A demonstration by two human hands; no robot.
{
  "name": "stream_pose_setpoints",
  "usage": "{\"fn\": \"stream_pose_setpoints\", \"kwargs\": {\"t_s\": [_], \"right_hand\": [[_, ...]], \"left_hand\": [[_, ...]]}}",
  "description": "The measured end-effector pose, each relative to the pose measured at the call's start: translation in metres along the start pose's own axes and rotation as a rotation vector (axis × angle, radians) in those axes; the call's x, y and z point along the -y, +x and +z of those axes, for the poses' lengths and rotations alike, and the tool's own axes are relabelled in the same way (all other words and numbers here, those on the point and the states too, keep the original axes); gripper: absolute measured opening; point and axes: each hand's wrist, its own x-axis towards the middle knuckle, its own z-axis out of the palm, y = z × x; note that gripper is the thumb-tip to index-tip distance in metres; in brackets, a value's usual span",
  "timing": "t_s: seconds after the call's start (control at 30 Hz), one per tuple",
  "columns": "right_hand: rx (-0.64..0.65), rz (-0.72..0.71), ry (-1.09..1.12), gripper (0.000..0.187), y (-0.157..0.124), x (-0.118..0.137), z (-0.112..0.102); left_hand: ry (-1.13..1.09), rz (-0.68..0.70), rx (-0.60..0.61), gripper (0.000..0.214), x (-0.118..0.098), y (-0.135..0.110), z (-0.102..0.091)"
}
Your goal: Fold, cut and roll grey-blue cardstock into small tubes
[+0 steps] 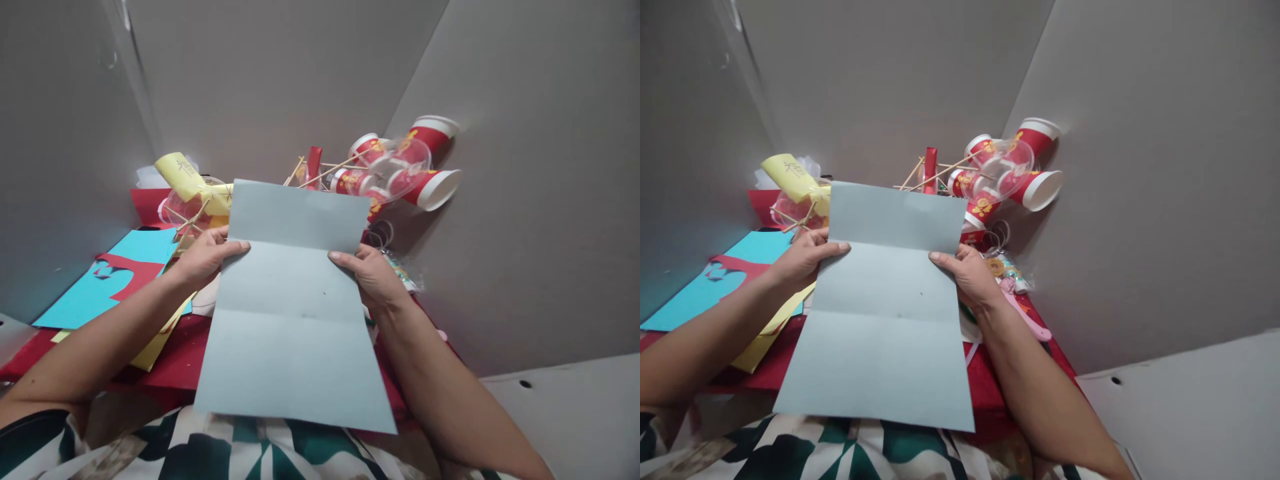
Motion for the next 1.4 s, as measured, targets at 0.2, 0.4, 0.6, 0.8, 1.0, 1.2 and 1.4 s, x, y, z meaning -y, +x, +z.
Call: {"fn": "stream_pose_setpoints", "kwargs": {"t_s": [0.2,0.4,0.6,0.8,1.0,1.2,1.4], "right_hand": [[0.073,0.149,0.033,0.035,0.003,0.001,0.001],[0.122,0.238,0.012,0.037,0.007,-0.006,0.0],[0.136,0.203,-0.014,0.037,0.01,-0.015,-0.004],[0.28,0.174,-0.155,0.028,0.004,-0.009,-0.008],[0.366,0.069,-0.279,0.021,-0.001,-0.001,-0.009],[0.588,-0.102,-0.47,0.015,0.002,0.008,-0.021],[0.673,0.008,-0.221,0.058,0.0,0.015,-0.044]], "left_hand": [[0.008,-0.139,0.039,0.027,0.018,-0.003,-0.009],[0.006,-0.174,-0.007,0.029,0.036,-0.003,-0.013],[-0.108,-0.167,-0.065,0.035,0.059,-0.001,-0.016],[-0.134,-0.263,0.057,0.025,0.061,-0.001,-0.022],[-0.06,-0.299,0.134,0.019,0.053,0.002,-0.025],[-0.04,-0.355,0.171,0.012,0.055,0.006,-0.03],[-0.019,-0.319,0.189,0.014,0.056,0.003,-0.03]]}}
